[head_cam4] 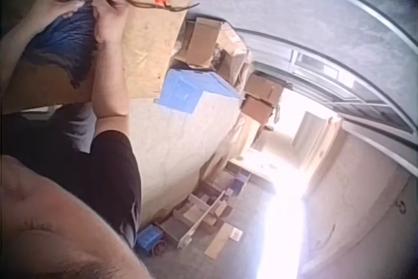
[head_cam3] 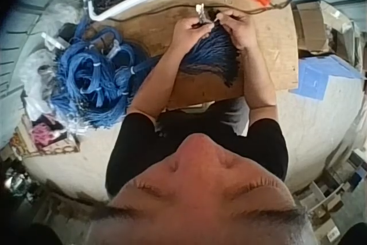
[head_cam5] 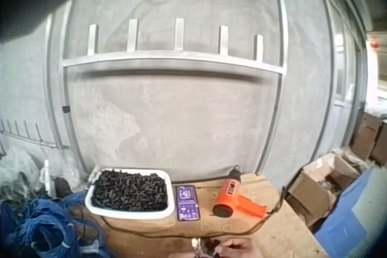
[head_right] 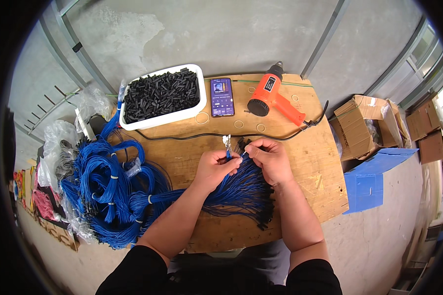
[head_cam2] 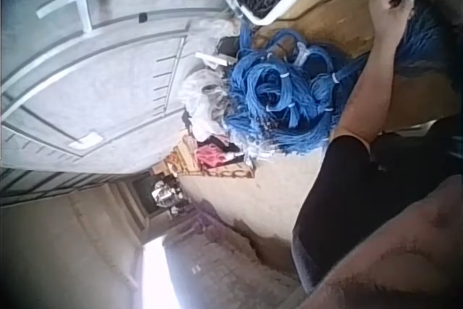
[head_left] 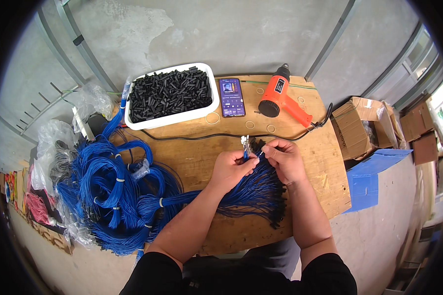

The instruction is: Placing heat shrink tubing onto the ends of blue electrical cables at a workbench.

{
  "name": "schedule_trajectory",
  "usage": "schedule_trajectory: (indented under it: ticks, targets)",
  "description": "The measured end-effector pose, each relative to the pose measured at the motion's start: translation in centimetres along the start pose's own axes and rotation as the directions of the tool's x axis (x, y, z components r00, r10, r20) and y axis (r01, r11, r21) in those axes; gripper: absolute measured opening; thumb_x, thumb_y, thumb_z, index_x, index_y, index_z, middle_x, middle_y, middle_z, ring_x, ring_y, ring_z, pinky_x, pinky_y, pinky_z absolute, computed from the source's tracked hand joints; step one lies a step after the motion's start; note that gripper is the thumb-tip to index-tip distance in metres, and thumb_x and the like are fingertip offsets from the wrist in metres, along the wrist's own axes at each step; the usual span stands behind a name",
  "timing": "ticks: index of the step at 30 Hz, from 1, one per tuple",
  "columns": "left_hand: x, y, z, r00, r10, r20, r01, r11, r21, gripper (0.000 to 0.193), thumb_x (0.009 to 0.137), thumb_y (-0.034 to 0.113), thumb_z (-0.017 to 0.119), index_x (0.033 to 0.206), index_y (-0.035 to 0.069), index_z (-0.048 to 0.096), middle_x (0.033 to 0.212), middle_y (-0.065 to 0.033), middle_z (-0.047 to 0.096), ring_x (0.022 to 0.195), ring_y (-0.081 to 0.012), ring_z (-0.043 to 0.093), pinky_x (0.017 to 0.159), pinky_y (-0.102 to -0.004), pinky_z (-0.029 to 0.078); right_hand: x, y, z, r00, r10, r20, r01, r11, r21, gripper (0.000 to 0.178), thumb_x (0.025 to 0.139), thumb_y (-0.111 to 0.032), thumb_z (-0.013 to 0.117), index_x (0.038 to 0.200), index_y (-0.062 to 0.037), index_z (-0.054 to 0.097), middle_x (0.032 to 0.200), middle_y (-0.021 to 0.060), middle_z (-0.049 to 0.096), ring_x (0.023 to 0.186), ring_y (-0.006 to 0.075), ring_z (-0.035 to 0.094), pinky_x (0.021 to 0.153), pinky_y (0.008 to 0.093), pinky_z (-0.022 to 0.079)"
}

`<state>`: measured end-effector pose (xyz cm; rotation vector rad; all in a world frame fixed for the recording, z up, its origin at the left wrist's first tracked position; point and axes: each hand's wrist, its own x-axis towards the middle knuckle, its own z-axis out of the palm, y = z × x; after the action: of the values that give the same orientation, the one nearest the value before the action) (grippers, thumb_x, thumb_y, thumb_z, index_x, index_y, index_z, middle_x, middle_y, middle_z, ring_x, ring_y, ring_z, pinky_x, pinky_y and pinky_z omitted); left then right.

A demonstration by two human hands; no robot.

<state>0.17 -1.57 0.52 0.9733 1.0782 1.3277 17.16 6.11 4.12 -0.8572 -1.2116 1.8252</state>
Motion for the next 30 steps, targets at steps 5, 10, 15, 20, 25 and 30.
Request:
schedule_trajectory:
  ticks: [5, 10, 15, 20, 25, 30]
  targets:
    - [0.2, -0.2, -0.1, 0.998, 0.001, -0.071, -0.007, 0.997, -0.076, 0.015, 0.091, 0.005, 0.07, 0.102, -0.005, 0.068, 0.08, -0.0047, 0.066, 0.068, -0.0086, 0.06, 0.06, -0.0217, 0.048, 0.2, 0.3, -0.5, 0.999, 0.024, 0.026, -0.025, 0.999, 0.027, 0.005, 0.089, -0.004, 0.071, 0.088, -0.0022, 0.067, 0.072, 0.0009, 0.061, 0.055, 0.0041, 0.043, 0.048, 0.0188, 0.032]
    - [0.2, -0.1, 0.1, 0.998, -0.015, -0.059, 0.009, 0.996, -0.089, 0.016, 0.091, 0.006, 0.071, 0.102, -0.004, 0.067, 0.081, -0.0045, 0.066, 0.068, -0.0087, 0.061, 0.059, -0.022, 0.049, 0.3, 0.5, -0.5, 0.999, -0.009, 0.038, 0.011, 0.999, -0.046, 0.006, 0.091, -0.006, 0.068, 0.09, 0.0006, 0.067, 0.075, 0.0002, 0.059, 0.055, 0.0039, 0.042, 0.049, 0.02, 0.031]
    - [0.5, -0.4, -0.1, 0.994, -0.027, -0.109, 0.017, 0.995, -0.095, 0.016, 0.091, 0.008, 0.071, 0.101, -0.003, 0.067, 0.08, -0.0043, 0.066, 0.067, -0.0086, 0.06, 0.059, -0.0219, 0.049, 1.6, -0.3, -2.5, 0.997, 0.083, 0.002, -0.068, 0.792, 0.606, 0.016, 0.093, -0.009, 0.059, 0.104, 0.0028, 0.061, 0.096, 0.012, 0.062, 0.08, 0.0176, 0.058, 0.069, 0.0231, 0.048]
    - [0.6, -0.3, 0.1, 0.98, -0.061, -0.189, 0.03, 0.986, -0.164, 0.017, 0.091, 0.011, 0.071, 0.1, -0.003, 0.068, 0.079, -0.0041, 0.065, 0.064, -0.0078, 0.059, 0.056, -0.0212, 0.047, 2.6, 0.9, -5.3, 0.988, 0.085, -0.126, 0.02, 0.752, 0.658, 0.017, 0.094, 0.004, 0.05, 0.109, 0.0073, 0.057, 0.11, 0.0191, 0.06, 0.098, 0.026, 0.06, 0.085, 0.0272, 0.053]
    - [0.7, -0.2, 0.0, 0.98, -0.063, -0.19, 0.032, 0.986, -0.161, 0.017, 0.091, 0.011, 0.071, 0.1, -0.003, 0.069, 0.078, -0.004, 0.065, 0.063, -0.0074, 0.058, 0.055, -0.0212, 0.047, 2.7, 0.7, -4.3, 0.965, 0.145, -0.22, 0.027, 0.775, 0.631, 0.018, 0.098, 0.004, 0.045, 0.111, 0.0049, 0.057, 0.107, 0.0174, 0.063, 0.088, 0.0219, 0.062, 0.074, 0.0237, 0.054]
    - [0.7, -0.2, -0.1, 0.976, -0.079, -0.203, 0.044, 0.985, -0.169, 0.016, 0.091, 0.011, 0.072, 0.099, -0.003, 0.069, 0.077, -0.0037, 0.065, 0.063, -0.0072, 0.058, 0.054, -0.0212, 0.046, 1.8, -0.1, -3.2, 0.985, 0.082, -0.154, 0.004, 0.87, 0.493, 0.02, 0.101, 0.0, 0.044, 0.114, -0.0002, 0.058, 0.097, 0.0127, 0.067, 0.071, 0.0146, 0.058, 0.056, 0.0202, 0.046]
